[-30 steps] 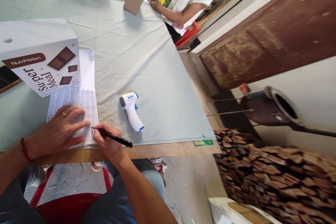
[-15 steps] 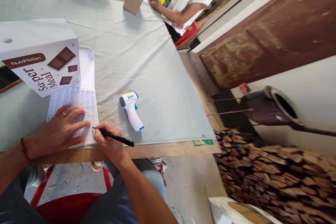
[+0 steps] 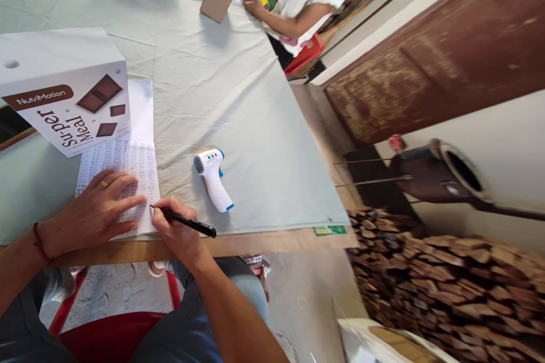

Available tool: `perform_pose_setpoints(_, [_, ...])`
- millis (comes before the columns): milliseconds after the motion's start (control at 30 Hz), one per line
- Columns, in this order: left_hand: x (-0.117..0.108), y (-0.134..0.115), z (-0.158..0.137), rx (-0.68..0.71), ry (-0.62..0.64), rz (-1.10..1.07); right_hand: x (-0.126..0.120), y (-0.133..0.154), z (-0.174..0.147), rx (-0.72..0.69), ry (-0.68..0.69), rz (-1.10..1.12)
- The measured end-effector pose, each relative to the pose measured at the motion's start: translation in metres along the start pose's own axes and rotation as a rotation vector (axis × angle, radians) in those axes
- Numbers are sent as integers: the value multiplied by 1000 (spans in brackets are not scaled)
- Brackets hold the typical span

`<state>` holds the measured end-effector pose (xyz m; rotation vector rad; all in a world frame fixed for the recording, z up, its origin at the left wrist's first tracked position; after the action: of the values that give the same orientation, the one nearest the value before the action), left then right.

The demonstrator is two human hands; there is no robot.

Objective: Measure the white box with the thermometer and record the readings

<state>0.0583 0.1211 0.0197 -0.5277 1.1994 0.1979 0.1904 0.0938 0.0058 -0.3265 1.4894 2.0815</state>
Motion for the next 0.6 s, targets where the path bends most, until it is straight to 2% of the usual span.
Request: perform_pose_setpoints(600, [3, 0, 0, 4, 8, 7, 1, 0, 0, 14, 13, -1])
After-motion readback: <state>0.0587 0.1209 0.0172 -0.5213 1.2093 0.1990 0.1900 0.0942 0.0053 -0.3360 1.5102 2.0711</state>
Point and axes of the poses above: each hand's wrist, its own z-axis towards the middle knuckle, its own x-axis out of the palm, y = z × x, the point moved 10 cm from there along z, towards the middle knuckle
